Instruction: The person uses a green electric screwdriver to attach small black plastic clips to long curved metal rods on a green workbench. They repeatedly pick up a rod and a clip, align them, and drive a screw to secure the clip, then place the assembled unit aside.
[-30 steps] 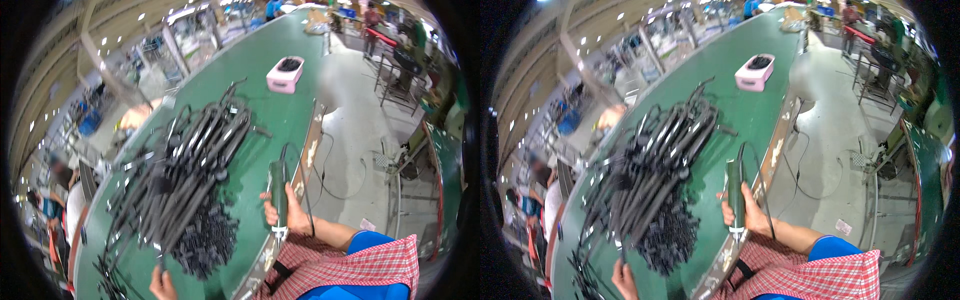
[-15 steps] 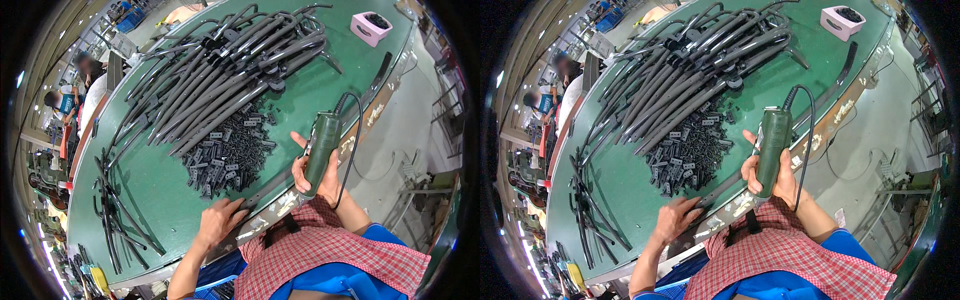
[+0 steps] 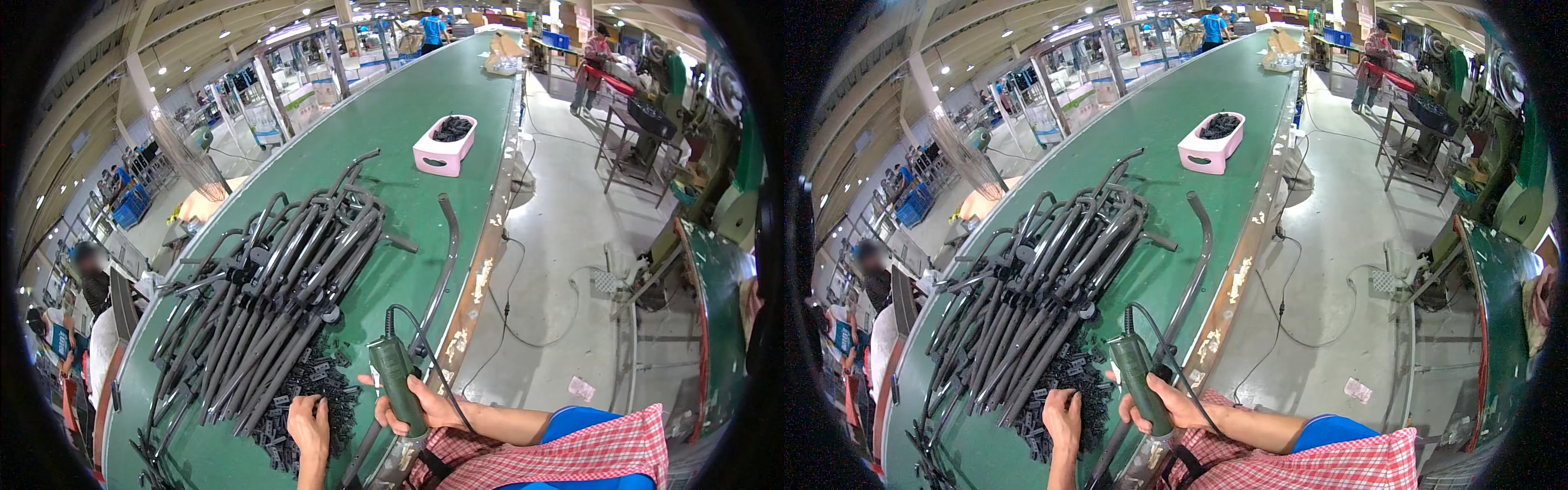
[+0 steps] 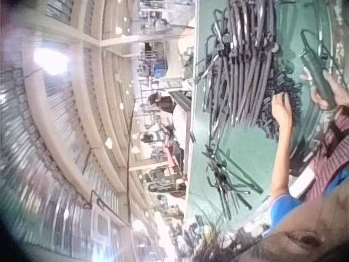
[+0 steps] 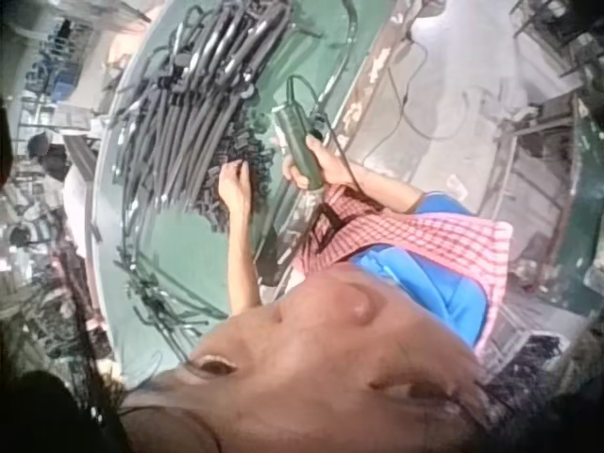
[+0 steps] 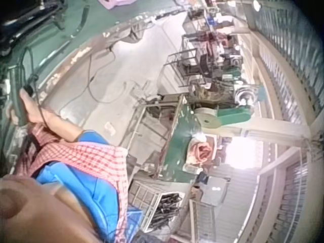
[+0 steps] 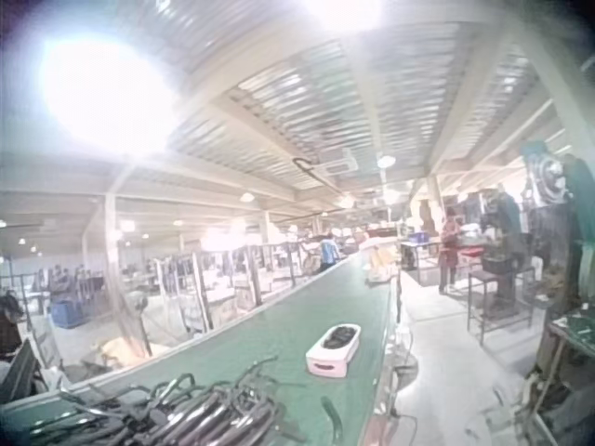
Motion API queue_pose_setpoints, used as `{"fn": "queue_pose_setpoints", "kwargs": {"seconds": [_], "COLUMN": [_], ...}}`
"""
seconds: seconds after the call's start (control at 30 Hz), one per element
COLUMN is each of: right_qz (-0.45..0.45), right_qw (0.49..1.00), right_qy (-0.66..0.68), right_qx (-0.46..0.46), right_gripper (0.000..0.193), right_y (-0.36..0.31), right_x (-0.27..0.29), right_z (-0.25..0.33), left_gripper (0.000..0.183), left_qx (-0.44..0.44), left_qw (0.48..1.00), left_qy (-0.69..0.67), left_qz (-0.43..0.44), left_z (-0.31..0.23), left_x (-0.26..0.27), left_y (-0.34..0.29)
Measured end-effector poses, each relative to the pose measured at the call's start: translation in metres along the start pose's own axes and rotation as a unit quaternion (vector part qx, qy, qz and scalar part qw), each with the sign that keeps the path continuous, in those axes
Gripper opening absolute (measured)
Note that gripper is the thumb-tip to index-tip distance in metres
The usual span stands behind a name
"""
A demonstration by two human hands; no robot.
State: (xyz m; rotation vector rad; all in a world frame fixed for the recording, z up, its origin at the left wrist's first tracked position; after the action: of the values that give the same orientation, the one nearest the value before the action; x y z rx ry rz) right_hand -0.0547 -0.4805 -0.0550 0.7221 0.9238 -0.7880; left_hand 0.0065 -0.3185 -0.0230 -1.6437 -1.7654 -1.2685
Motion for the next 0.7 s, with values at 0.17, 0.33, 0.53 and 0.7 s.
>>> {"fn": "queue_pose_setpoints", "kwargs": {"seconds": [0.17, 0.33, 0.53, 0.7], "right_qz": [-0.055, -0.114, -0.165, -0.263], "right_qw": [0.997, 0.988, 0.977, 0.951], "right_qy": [-0.06, -0.1, -0.135, -0.158], "right_qx": [-0.018, -0.009, -0.016, -0.04], "right_gripper": [0.091, 0.059, 0.061, 0.063], "right_y": [0.002, 0.003, 0.011, 0.009], "right_x": [0.005, 0.01, 0.012, 0.034], "right_z": [0.0, -0.004, 0.0, -0.006], "left_gripper": [0.015, 0.026, 0.029, 0.02], "left_qx": [-0.009, -0.009, 0.18, 0.249], "left_qw": [0.999, 0.995, 0.896, 0.812], "left_qy": [-0.032, -0.093, -0.405, -0.528], "left_qz": [-0.011, -0.046, -0.013, 0.02], "left_z": [0.002, 0.014, -0.007, 0.003], "left_x": [0.011, 0.024, 0.045, 0.031], "left_y": [-0.003, -0.012, -0.041, -0.074]}}
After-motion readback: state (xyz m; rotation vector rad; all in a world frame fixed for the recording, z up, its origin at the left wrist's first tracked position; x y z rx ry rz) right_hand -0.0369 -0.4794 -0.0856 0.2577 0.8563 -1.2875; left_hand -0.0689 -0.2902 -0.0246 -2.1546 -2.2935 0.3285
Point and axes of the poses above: each hand's wrist, its own y-axis towards the middle knuckle, its own x-axis out of the back of the hand, z = x × y, the point moved 10 cm from there along y, towards the middle knuckle, and after that the axes turned 2 degrees about x, right-handed, at the moved point
